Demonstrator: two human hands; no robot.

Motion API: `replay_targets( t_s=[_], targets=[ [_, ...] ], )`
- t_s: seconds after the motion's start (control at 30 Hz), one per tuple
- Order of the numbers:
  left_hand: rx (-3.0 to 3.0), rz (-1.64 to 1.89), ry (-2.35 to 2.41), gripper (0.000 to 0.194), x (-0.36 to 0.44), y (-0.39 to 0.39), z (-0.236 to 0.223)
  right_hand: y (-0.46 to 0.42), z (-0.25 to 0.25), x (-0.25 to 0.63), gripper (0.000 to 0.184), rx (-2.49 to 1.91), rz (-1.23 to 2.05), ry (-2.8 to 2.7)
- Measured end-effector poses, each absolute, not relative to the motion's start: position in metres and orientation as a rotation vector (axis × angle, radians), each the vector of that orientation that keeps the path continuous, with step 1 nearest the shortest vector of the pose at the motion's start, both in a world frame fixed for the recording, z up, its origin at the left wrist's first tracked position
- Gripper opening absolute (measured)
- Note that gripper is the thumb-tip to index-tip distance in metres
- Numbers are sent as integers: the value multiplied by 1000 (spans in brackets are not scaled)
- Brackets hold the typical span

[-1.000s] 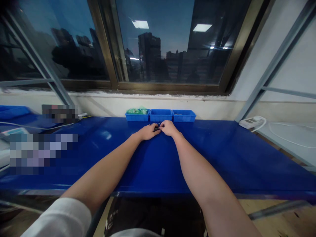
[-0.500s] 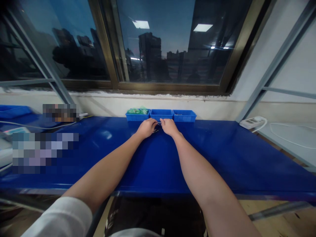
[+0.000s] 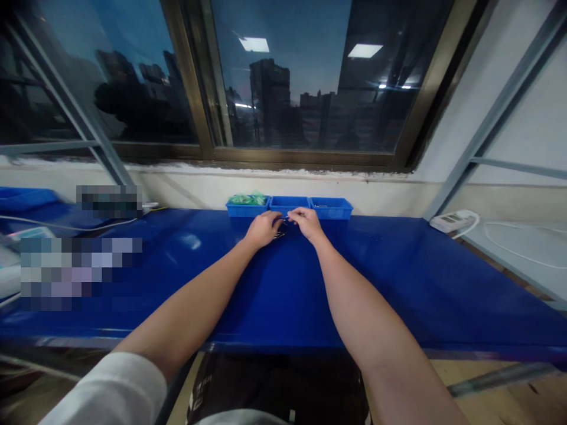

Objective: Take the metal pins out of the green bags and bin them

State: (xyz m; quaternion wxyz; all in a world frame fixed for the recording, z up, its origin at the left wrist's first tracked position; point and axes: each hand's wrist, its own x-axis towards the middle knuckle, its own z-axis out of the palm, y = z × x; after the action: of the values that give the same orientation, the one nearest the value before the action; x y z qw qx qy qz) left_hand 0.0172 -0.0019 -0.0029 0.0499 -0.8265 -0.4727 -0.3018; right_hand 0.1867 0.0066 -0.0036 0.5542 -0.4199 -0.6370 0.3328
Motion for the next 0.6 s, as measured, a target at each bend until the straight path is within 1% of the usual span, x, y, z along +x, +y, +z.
replay_targets(
  t_s=[0.13,0.23,0.3,0.4,0.6],
  targets=[
    [-2376,-953,-1599,35,14,-2,-3,9,-5,190,17,-1068,431,-1515],
    [-2310,-921,-1727,35,12,-2,-3,9,-6,194,22,-1207,134,-1531],
    [-2304,-883,-1784,34,12,-2,-2,9,-6,196,27,-1284,11,-1532],
    [-2316,-831,-1821,35,12,-3,-3,9,-6,200,32,-1392,-56,-1498],
    [-2356,-774,-1840,37,12,-2,-6,11,-5,209,42,-1580,22,-1414]
  ],
)
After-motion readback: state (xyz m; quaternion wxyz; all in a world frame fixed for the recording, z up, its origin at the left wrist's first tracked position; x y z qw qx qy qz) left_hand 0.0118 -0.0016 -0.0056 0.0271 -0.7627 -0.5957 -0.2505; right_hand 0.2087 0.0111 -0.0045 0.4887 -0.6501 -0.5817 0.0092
